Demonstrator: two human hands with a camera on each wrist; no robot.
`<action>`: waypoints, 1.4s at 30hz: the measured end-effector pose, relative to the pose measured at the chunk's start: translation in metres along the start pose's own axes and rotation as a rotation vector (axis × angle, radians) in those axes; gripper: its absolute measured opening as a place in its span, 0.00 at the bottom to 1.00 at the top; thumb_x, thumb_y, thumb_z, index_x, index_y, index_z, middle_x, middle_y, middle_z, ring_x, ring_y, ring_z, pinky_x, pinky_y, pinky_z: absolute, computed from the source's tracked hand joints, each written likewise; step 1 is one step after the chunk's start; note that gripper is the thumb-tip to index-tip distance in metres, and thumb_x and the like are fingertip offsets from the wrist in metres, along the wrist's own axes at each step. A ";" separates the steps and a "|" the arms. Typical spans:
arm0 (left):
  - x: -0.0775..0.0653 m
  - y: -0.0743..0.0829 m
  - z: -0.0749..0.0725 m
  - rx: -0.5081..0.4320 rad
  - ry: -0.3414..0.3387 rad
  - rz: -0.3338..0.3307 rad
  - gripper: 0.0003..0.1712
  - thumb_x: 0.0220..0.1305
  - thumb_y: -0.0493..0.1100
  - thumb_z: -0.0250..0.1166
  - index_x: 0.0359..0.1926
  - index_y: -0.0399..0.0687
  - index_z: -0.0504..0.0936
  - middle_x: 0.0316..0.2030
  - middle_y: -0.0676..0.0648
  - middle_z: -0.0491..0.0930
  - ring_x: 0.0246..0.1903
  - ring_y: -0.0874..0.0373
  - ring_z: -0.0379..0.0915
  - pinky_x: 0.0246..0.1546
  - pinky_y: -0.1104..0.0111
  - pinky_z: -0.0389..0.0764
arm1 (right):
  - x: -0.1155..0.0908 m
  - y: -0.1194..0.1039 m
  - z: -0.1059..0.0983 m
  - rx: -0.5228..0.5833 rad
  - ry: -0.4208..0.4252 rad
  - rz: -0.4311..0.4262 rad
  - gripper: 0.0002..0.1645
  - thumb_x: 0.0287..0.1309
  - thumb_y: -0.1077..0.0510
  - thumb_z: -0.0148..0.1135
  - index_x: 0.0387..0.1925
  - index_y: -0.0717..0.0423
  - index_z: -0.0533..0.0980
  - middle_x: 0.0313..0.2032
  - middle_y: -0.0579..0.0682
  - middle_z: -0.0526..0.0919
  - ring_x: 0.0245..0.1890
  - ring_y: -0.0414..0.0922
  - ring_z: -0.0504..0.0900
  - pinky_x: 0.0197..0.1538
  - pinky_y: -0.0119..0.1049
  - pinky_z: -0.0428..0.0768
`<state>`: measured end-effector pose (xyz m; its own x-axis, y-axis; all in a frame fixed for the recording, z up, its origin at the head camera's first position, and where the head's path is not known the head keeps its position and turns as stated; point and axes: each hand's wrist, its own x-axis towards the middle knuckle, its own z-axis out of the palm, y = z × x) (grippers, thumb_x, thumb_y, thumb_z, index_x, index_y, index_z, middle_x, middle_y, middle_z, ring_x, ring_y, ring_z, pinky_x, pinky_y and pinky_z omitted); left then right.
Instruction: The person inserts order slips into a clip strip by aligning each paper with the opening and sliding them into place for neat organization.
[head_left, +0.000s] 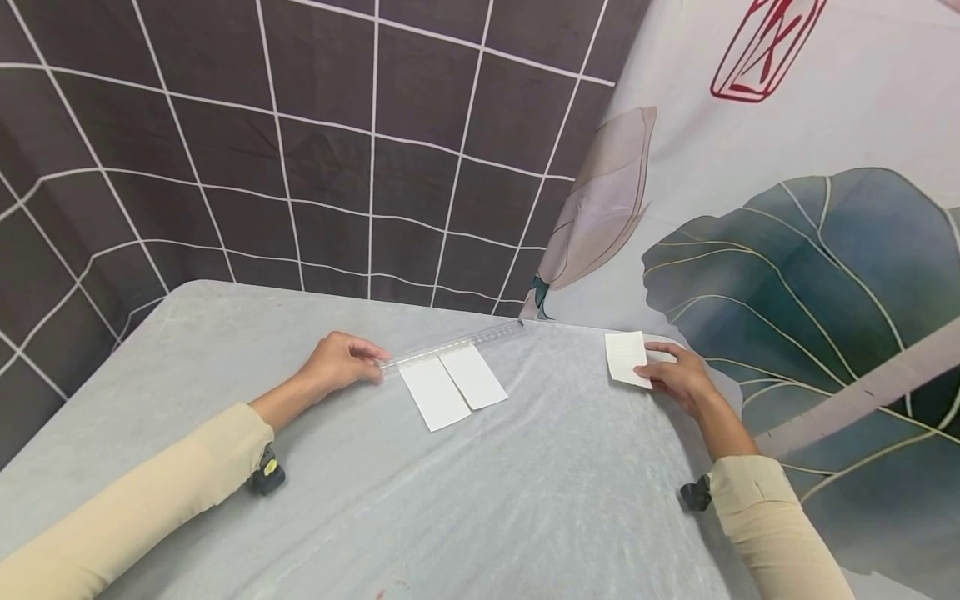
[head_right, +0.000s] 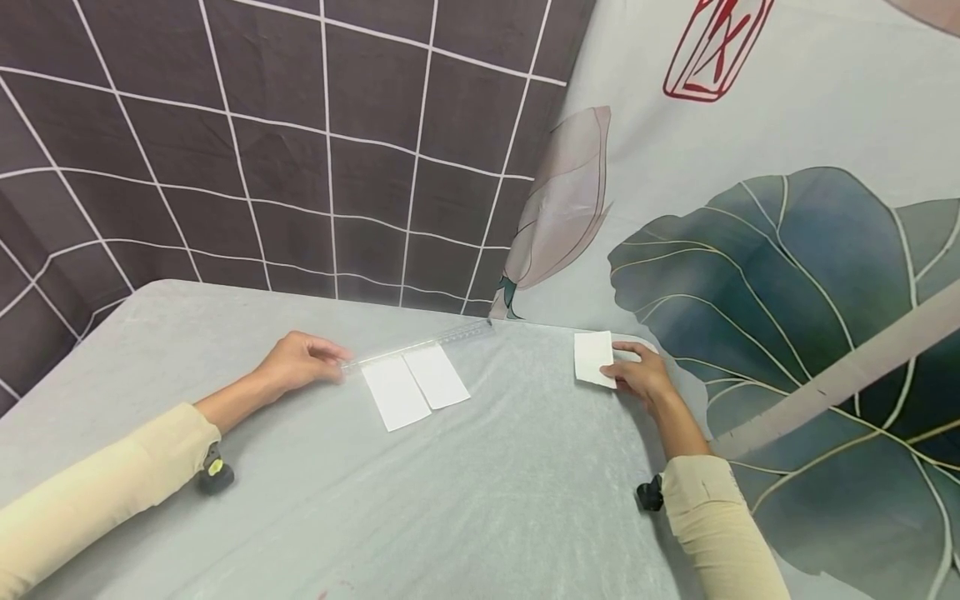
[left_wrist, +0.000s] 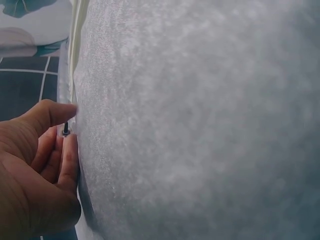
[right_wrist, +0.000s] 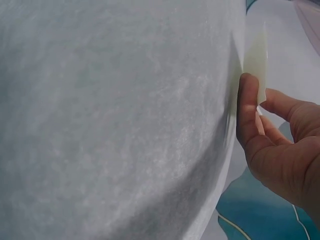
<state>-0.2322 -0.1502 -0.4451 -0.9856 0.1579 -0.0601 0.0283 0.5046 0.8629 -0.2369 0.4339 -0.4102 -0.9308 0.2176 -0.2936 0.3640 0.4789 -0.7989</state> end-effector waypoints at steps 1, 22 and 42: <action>0.000 0.000 0.000 0.001 0.000 -0.001 0.24 0.50 0.32 0.82 0.53 0.38 0.96 0.46 0.39 0.96 0.37 0.69 0.82 0.43 0.75 0.80 | 0.000 -0.001 0.000 0.002 -0.002 -0.002 0.52 0.72 0.61 0.75 0.88 0.62 0.58 0.52 0.48 0.85 0.38 0.31 0.86 0.43 0.27 0.87; 0.001 0.000 -0.001 0.003 -0.015 0.025 0.25 0.50 0.33 0.81 0.52 0.37 0.95 0.42 0.41 0.96 0.36 0.66 0.82 0.42 0.74 0.81 | 0.003 -0.008 0.009 -0.015 -0.018 -0.019 0.51 0.74 0.61 0.73 0.89 0.61 0.58 0.66 0.62 0.82 0.39 0.32 0.86 0.44 0.27 0.87; 0.001 -0.001 0.000 0.006 -0.024 0.017 0.26 0.50 0.33 0.81 0.53 0.36 0.94 0.43 0.41 0.96 0.37 0.68 0.82 0.42 0.75 0.81 | 0.005 -0.013 0.016 -0.006 -0.025 -0.036 0.50 0.74 0.62 0.73 0.88 0.61 0.60 0.73 0.68 0.78 0.39 0.32 0.86 0.44 0.26 0.87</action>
<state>-0.2332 -0.1508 -0.4454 -0.9807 0.1869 -0.0575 0.0462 0.5069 0.8608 -0.2466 0.4150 -0.4093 -0.9439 0.1792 -0.2774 0.3301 0.4915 -0.8059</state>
